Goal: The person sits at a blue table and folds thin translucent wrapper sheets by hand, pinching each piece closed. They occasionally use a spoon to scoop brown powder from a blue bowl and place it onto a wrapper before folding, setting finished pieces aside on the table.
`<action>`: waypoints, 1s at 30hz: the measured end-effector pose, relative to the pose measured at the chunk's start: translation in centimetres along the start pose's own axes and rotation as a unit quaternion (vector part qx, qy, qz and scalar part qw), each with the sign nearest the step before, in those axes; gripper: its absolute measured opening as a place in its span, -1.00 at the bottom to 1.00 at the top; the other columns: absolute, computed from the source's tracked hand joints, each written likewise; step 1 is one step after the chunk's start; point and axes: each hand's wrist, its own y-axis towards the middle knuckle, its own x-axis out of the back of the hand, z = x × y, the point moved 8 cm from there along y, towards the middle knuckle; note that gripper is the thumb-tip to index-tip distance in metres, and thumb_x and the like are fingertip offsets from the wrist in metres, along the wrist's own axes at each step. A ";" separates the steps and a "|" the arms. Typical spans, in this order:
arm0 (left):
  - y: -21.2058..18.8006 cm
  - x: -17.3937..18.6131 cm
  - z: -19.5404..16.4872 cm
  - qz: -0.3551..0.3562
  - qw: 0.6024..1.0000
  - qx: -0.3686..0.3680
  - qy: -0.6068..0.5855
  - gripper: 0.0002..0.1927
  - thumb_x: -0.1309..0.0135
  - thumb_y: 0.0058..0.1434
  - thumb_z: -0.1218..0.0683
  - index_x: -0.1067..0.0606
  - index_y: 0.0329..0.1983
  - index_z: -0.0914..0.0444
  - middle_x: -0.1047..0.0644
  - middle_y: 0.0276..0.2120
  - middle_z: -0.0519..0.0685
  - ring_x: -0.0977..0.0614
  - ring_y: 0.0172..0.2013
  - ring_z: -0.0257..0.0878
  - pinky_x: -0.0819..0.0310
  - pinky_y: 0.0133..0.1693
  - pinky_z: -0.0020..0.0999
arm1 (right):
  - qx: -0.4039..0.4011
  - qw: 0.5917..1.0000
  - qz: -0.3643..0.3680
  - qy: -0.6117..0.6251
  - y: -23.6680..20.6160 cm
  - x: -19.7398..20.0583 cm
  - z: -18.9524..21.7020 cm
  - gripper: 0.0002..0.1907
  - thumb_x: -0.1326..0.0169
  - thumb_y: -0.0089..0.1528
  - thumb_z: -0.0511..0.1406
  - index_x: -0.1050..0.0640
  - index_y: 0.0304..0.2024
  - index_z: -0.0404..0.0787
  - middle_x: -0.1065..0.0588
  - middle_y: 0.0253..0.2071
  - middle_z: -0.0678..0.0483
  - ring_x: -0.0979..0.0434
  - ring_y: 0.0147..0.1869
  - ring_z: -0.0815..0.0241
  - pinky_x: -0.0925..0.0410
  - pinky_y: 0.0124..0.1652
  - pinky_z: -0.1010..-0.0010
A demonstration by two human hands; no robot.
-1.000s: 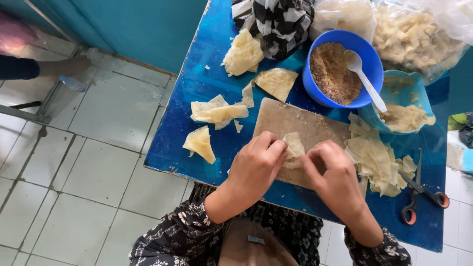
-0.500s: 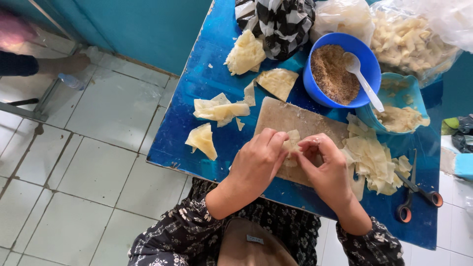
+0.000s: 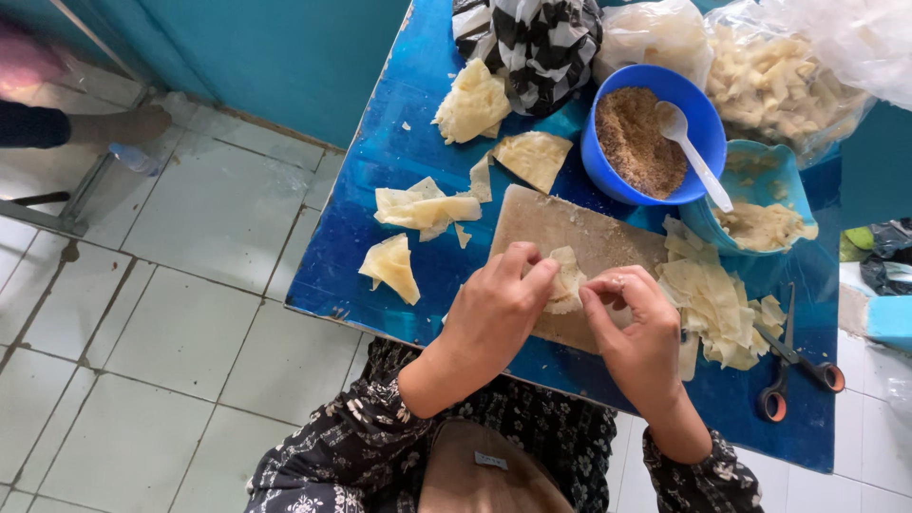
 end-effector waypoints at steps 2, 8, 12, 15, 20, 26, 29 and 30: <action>0.1 0.0 -0.1 0.006 1.000 -0.007 0.013 -0.72 -0.11 0.21 0.22 -0.50 0.00 0.26 -0.47 -0.07 0.04 -0.60 -0.09 -0.02 -0.53 -0.15 -0.20 | 0.013 1.000 -0.002 0.019 0.1 0.0 0.2 -0.93 -0.21 0.22 -0.48 -0.57 -0.24 -0.35 -0.54 -0.23 0.01 -0.50 -0.21 0.21 -0.37 -0.16 0.49; 0.4 0.8 -0.4 -0.028 0.999 -0.010 -0.025 -0.68 -0.11 0.23 0.22 -0.49 0.07 0.29 -0.44 -0.03 0.06 -0.59 -0.07 0.00 -0.52 -0.15 -0.20 | 0.033 0.997 0.036 0.055 0.1 -1.2 0.4 -0.85 -0.12 0.25 -0.53 -0.58 -0.13 -0.36 -0.59 -0.15 -0.02 -0.63 -0.06 0.20 -0.44 -0.06 0.45; 0.4 0.5 -0.3 0.002 1.000 -0.012 -0.014 -0.77 -0.12 0.17 0.24 -0.51 -0.09 0.24 -0.45 -0.05 0.04 -0.60 -0.10 -0.03 -0.51 -0.17 -0.20 | -0.001 0.996 0.042 0.084 0.0 -1.1 0.1 -0.80 -0.08 0.27 -0.55 -0.57 -0.06 -0.34 -0.61 -0.13 -0.02 -0.64 -0.03 0.17 -0.47 0.00 0.42; 0.4 0.3 -0.2 0.014 1.000 -0.009 -0.013 -0.84 -0.12 0.16 0.24 -0.51 -0.17 0.24 -0.47 -0.09 0.03 -0.60 -0.11 -0.03 -0.52 -0.16 -0.20 | 0.061 0.996 0.058 0.028 -0.2 -0.7 1.4 -0.77 -0.13 0.19 -0.54 -0.57 -0.10 -0.33 -0.57 -0.09 -0.06 -0.63 -0.01 0.08 -0.47 -0.01 0.37; 0.3 0.3 0.0 0.010 0.999 0.000 -0.041 -0.88 -0.15 0.20 0.22 -0.53 -0.19 0.25 -0.47 -0.16 0.02 -0.59 -0.15 -0.01 -0.51 -0.16 -0.19 | 0.162 0.981 0.087 -0.069 -0.5 -1.0 3.0 -0.74 -0.22 0.09 -0.50 -0.57 -0.15 -0.32 -0.51 -0.09 -0.12 -0.56 -0.04 -0.12 -0.42 -0.07 0.24; 0.1 0.9 -0.4 0.022 0.998 -0.041 -0.044 -0.85 -0.18 0.21 0.16 -0.53 -0.18 0.28 -0.48 -0.16 0.03 -0.57 -0.16 0.00 -0.50 -0.16 -0.19 | 0.046 0.998 0.033 -0.028 -0.1 -1.3 -0.1 -0.90 -0.17 0.26 -0.45 -0.54 -0.18 -0.33 -0.53 -0.20 -0.07 -0.55 -0.17 0.00 -0.41 -0.17 0.31; 0.3 0.5 0.0 0.040 0.998 -0.046 -0.011 -0.86 -0.17 0.16 0.16 -0.53 -0.21 0.26 -0.48 -0.18 0.03 -0.58 -0.16 -0.02 -0.51 -0.17 -0.20 | -0.078 0.996 0.025 0.033 0.1 -1.7 -2.6 -0.91 -0.15 0.29 -0.40 -0.56 -0.17 -0.33 -0.57 -0.31 0.00 -0.55 -0.33 0.12 -0.40 -0.28 0.38; 0.6 0.0 0.3 0.048 0.998 -0.035 0.009 -0.90 -0.15 0.19 0.17 -0.52 -0.23 0.24 -0.48 -0.20 0.01 -0.59 -0.16 -0.03 -0.52 -0.17 -0.21 | -0.067 0.997 0.030 0.035 0.2 -1.8 -2.4 -0.90 -0.15 0.29 -0.40 -0.57 -0.18 -0.33 -0.56 -0.31 0.00 -0.54 -0.34 0.15 -0.39 -0.29 0.40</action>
